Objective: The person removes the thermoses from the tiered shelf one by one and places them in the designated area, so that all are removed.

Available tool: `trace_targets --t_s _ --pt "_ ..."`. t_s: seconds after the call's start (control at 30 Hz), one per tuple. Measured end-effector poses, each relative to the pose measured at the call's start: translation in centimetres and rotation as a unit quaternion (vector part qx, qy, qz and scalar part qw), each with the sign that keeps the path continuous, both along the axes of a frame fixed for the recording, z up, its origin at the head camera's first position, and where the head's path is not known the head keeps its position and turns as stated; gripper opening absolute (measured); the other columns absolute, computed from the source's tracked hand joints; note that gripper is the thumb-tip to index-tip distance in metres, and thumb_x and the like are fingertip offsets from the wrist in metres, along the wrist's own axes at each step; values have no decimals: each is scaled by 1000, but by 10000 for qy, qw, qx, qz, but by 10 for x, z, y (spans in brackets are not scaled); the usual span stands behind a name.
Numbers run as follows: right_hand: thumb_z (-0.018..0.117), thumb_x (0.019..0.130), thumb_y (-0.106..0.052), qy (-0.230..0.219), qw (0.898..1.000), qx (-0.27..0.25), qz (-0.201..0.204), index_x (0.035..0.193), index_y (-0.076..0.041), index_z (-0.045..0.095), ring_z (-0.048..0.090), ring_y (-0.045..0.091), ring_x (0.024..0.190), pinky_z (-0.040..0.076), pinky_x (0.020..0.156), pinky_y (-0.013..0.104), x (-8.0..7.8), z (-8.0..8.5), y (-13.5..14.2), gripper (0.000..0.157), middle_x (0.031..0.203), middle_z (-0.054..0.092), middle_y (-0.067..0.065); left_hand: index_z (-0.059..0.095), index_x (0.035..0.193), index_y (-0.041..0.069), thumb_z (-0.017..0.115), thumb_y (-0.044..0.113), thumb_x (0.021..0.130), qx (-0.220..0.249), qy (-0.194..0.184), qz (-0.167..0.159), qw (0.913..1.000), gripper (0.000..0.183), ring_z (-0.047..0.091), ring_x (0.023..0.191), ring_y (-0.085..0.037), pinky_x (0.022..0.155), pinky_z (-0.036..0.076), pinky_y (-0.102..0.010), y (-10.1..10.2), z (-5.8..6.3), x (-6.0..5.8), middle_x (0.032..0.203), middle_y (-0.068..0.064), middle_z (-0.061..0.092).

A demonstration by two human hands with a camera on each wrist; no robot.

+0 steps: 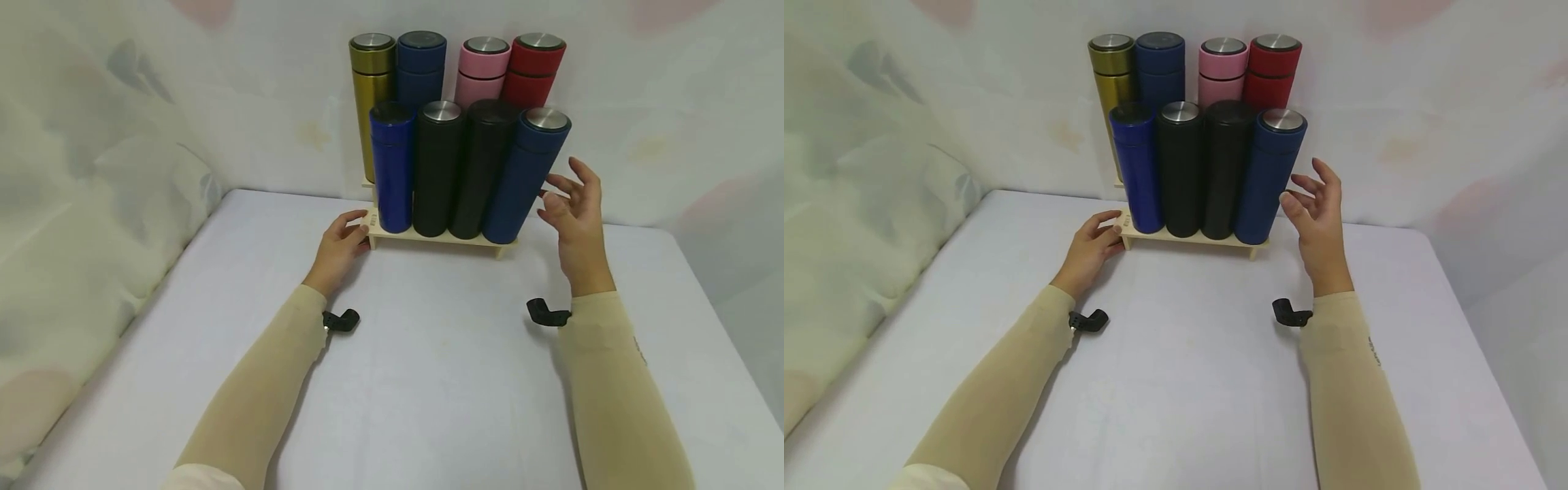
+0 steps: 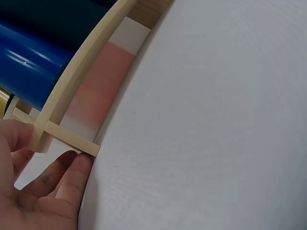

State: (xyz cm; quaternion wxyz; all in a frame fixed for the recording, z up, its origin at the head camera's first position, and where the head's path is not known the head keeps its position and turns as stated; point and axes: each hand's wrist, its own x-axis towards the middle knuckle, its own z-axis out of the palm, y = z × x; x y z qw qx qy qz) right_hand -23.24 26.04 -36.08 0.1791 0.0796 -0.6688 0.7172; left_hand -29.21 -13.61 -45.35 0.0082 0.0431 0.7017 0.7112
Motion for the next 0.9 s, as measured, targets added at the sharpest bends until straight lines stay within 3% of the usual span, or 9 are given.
trace_targets --t_s 0.27,0.47,0.9 --pt "83 99 -28 -268 9974 669 -45 169 -30 27 43 31 143 44 117 48 -7 -7 -12 90 161 41 10 58 156 12 61 13 113 -68 13 -42 10000 43 63 130 -31 103 59 -39 0 2 2 145 -20 60" --pt "86 98 -23 -90 9948 986 -233 169 -28 30 45 28 140 45 112 46 -11 -15 -21 90 156 43 9 58 156 13 62 13 113 -69 15 -11 10000 43 64 130 -30 102 59 -38 -1 1 3 146 -20 60" --pt "83 99 -19 -254 9842 1546 -820 168 -22 32 50 24 134 51 109 42 -17 -21 -27 86 156 46 8 58 156 12 61 12 113 72 -72 -44 9999 43 63 131 -32 105 58 -39 0 3 0 147 -22 59"
